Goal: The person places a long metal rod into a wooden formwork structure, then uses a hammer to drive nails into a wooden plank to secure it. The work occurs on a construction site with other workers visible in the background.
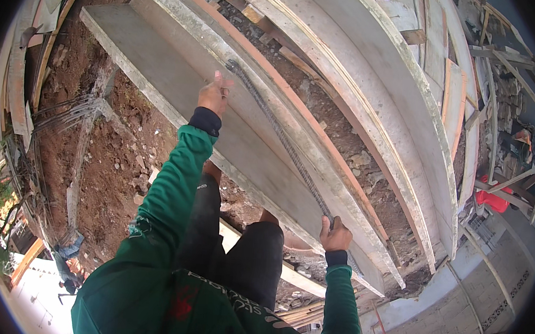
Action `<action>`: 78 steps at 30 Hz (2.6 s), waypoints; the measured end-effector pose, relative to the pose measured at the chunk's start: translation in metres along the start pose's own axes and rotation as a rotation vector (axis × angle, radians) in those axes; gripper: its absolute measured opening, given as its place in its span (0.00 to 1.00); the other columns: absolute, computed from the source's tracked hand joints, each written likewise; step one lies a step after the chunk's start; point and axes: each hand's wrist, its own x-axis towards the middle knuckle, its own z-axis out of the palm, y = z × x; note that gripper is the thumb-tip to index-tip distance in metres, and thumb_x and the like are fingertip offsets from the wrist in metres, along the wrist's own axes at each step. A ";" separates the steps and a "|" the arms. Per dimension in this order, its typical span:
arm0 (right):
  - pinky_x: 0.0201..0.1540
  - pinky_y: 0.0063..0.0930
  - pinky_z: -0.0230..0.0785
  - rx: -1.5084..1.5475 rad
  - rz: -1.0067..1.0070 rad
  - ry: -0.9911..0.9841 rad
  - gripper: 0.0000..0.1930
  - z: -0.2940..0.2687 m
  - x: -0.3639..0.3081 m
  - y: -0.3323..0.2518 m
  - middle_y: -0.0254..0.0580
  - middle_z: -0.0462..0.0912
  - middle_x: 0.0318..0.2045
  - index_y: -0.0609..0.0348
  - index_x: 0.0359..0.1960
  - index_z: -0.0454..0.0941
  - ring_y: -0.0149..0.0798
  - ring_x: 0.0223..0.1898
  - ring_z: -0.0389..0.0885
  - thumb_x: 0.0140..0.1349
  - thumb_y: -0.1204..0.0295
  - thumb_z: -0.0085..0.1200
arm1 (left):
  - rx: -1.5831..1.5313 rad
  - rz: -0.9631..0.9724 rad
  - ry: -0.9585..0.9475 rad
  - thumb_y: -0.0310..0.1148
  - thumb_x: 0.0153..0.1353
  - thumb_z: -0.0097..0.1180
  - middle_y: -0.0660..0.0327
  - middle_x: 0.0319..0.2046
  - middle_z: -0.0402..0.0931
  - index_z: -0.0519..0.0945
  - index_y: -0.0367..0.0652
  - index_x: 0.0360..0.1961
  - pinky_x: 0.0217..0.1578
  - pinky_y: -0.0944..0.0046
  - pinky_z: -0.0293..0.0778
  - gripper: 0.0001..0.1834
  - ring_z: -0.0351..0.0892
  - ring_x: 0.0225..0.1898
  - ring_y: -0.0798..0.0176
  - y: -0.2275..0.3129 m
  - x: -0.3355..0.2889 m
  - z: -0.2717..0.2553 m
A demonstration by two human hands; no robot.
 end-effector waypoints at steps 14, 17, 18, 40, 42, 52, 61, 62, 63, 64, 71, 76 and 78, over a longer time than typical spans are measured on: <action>0.26 0.47 0.69 0.169 -0.143 0.127 0.23 0.116 0.058 0.035 0.55 0.77 0.18 0.59 0.29 0.71 0.59 0.23 0.78 0.65 0.48 0.47 | 0.030 -0.252 -0.179 0.34 0.69 0.43 0.71 0.20 0.57 0.75 0.52 0.52 0.15 0.73 0.48 0.14 0.48 0.15 0.75 0.054 0.048 -0.001; 0.27 0.48 0.69 0.169 -0.148 0.155 0.23 0.126 0.059 0.040 0.55 0.77 0.19 0.59 0.30 0.71 0.60 0.24 0.78 0.64 0.48 0.48 | 0.006 -0.271 -0.184 0.33 0.69 0.43 0.72 0.20 0.56 0.76 0.52 0.50 0.14 0.74 0.47 0.13 0.48 0.15 0.75 0.052 0.056 -0.004; 0.27 0.48 0.69 0.172 -0.146 0.148 0.23 0.131 0.059 0.040 0.55 0.77 0.19 0.59 0.30 0.72 0.60 0.24 0.78 0.64 0.48 0.48 | -0.009 -0.273 -0.186 0.33 0.69 0.43 0.72 0.20 0.55 0.76 0.52 0.49 0.14 0.75 0.46 0.12 0.48 0.15 0.75 0.050 0.059 -0.006; 0.29 0.49 0.68 0.509 -0.062 -0.016 0.24 0.155 0.024 -0.004 0.59 0.78 0.22 0.63 0.30 0.74 0.64 0.27 0.77 0.64 0.50 0.50 | -0.069 0.282 -0.131 0.31 0.68 0.47 0.67 0.24 0.64 0.74 0.39 0.38 0.14 0.73 0.47 0.06 0.52 0.16 0.76 0.069 0.034 -0.027; 0.25 0.48 0.66 0.474 -0.026 -0.003 0.23 0.119 -0.003 -0.021 0.56 0.75 0.18 0.62 0.26 0.71 0.63 0.22 0.76 0.65 0.51 0.50 | -0.140 0.302 -0.102 0.30 0.68 0.45 0.65 0.26 0.67 0.73 0.39 0.41 0.14 0.75 0.49 0.07 0.54 0.16 0.76 0.064 0.016 -0.028; 0.24 0.50 0.66 0.132 0.066 -0.055 0.17 -0.107 -0.050 -0.112 0.60 0.77 0.18 0.63 0.28 0.73 0.63 0.22 0.77 0.65 0.59 0.53 | -0.565 -0.060 -0.283 0.31 0.69 0.46 0.66 0.26 0.68 0.72 0.38 0.49 0.16 0.75 0.57 0.11 0.61 0.19 0.74 -0.015 -0.024 -0.070; 0.24 0.49 0.65 -0.205 0.001 -0.062 0.13 -0.246 -0.027 -0.245 0.58 0.76 0.17 0.64 0.31 0.74 0.61 0.21 0.77 0.63 0.64 0.55 | -0.720 -0.208 -0.264 0.30 0.69 0.47 0.65 0.27 0.68 0.71 0.37 0.50 0.18 0.74 0.61 0.12 0.64 0.24 0.72 0.000 -0.022 -0.050; 0.23 0.49 0.64 -0.226 -0.015 -0.056 0.13 -0.252 -0.027 -0.253 0.58 0.76 0.16 0.64 0.31 0.74 0.61 0.20 0.77 0.63 0.65 0.55 | -0.710 -0.220 -0.284 0.30 0.69 0.46 0.65 0.27 0.68 0.71 0.37 0.50 0.18 0.74 0.60 0.12 0.64 0.23 0.72 0.005 -0.019 -0.046; 0.22 0.47 0.63 -0.244 -0.043 -0.040 0.13 -0.255 -0.029 -0.254 0.57 0.75 0.15 0.63 0.30 0.74 0.60 0.19 0.76 0.63 0.65 0.54 | -0.699 -0.231 -0.303 0.29 0.69 0.46 0.65 0.27 0.68 0.71 0.36 0.50 0.17 0.74 0.59 0.12 0.64 0.23 0.72 0.008 -0.017 -0.042; 0.21 0.47 0.63 -0.228 -0.036 -0.059 0.13 -0.255 -0.029 -0.260 0.57 0.75 0.15 0.63 0.30 0.74 0.60 0.18 0.76 0.63 0.65 0.54 | -0.660 -0.254 -0.320 0.30 0.69 0.46 0.65 0.27 0.67 0.71 0.35 0.50 0.17 0.74 0.58 0.13 0.63 0.22 0.73 0.012 -0.017 -0.039; 0.21 0.49 0.64 -0.099 -0.064 -0.050 0.14 -0.175 -0.024 -0.222 0.56 0.75 0.14 0.62 0.29 0.72 0.60 0.18 0.76 0.64 0.63 0.53 | -0.389 -0.247 -0.290 0.51 0.69 0.47 0.73 0.20 0.57 0.73 0.43 0.50 0.15 0.75 0.50 0.22 0.54 0.17 0.78 0.035 -0.018 -0.011; 0.23 0.51 0.67 0.045 -0.089 -0.030 0.18 -0.019 0.015 -0.123 0.58 0.76 0.17 0.61 0.29 0.71 0.61 0.20 0.77 0.65 0.56 0.51 | -0.408 -0.152 -0.137 0.39 0.72 0.43 0.70 0.24 0.62 0.70 0.39 0.51 0.17 0.74 0.55 0.15 0.58 0.20 0.75 -0.001 0.000 -0.030; 0.23 0.50 0.68 0.086 -0.166 0.015 0.20 0.032 0.044 -0.092 0.58 0.76 0.17 0.61 0.30 0.70 0.61 0.21 0.77 0.65 0.54 0.50 | -0.383 -0.050 -0.090 0.33 0.72 0.40 0.68 0.26 0.64 0.70 0.37 0.51 0.18 0.73 0.57 0.13 0.60 0.22 0.74 0.009 0.016 -0.047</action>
